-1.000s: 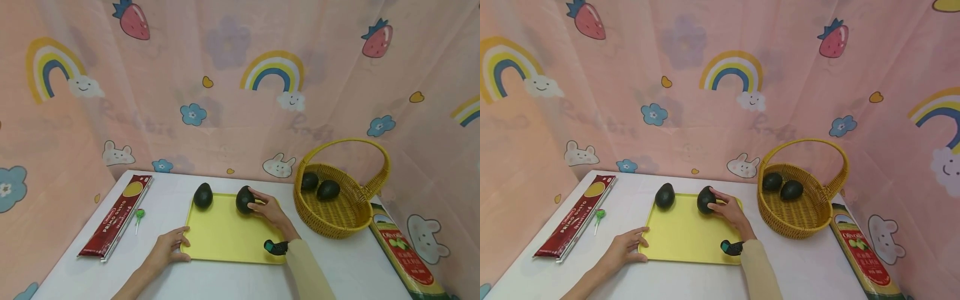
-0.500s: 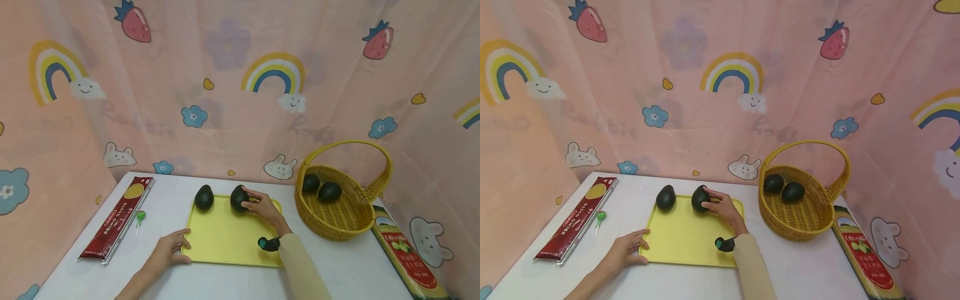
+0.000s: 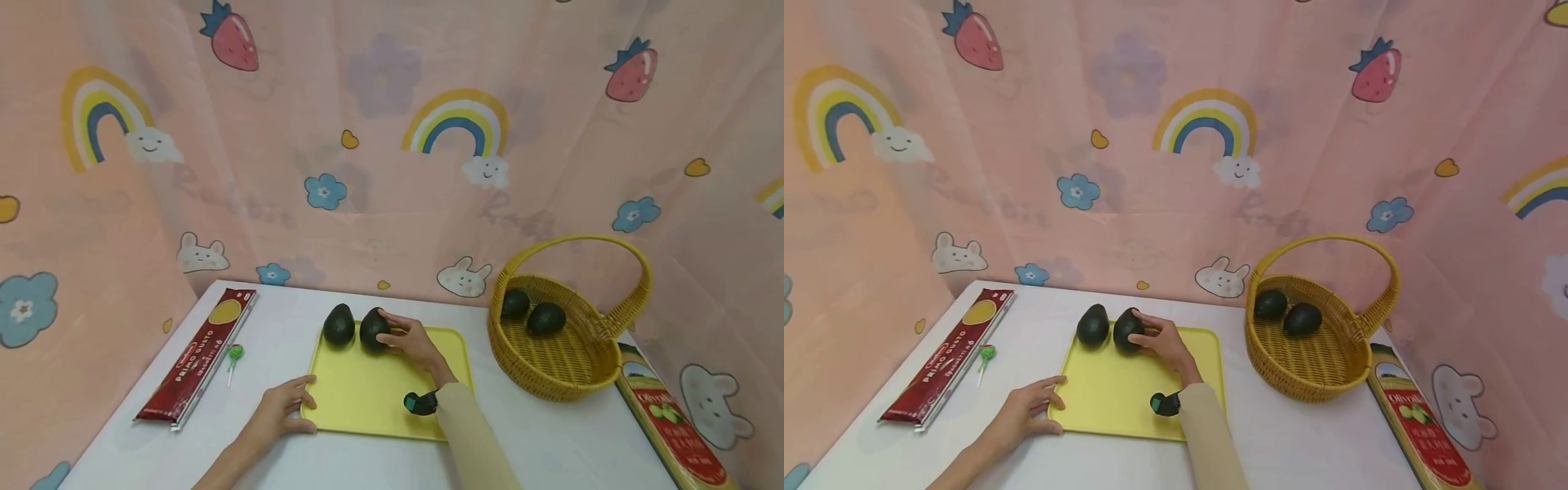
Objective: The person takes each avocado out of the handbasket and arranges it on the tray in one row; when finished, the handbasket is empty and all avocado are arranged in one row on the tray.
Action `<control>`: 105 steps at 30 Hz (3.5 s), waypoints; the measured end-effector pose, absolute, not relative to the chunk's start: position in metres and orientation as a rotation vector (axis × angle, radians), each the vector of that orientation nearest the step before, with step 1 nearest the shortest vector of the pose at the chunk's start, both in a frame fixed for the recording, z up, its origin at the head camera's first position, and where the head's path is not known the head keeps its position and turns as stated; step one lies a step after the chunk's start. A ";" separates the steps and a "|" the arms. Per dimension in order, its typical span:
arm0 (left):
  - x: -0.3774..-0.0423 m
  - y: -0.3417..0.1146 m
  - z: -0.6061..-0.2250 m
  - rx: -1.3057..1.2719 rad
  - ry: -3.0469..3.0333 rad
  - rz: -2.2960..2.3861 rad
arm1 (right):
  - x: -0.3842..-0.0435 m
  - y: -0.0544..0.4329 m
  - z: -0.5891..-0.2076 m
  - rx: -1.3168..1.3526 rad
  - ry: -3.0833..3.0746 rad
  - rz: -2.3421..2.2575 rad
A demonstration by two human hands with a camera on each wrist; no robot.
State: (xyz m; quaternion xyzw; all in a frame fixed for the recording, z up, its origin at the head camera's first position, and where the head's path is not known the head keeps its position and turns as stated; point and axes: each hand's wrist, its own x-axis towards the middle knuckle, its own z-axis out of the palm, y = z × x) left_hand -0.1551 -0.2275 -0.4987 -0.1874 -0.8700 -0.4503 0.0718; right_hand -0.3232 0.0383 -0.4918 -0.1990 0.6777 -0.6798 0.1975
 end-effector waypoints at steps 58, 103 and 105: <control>-0.155 -0.226 -0.499 -0.550 -2.606 -1.370 | -0.317 0.065 -0.468 -0.597 1.974 -1.886; -0.152 -0.225 -0.502 -0.546 -2.593 -1.397 | -0.254 0.252 -0.413 -0.405 2.281 -1.889; -0.153 -0.225 -0.501 -0.547 -2.593 -1.397 | -0.258 0.263 -0.412 -0.417 2.263 -1.955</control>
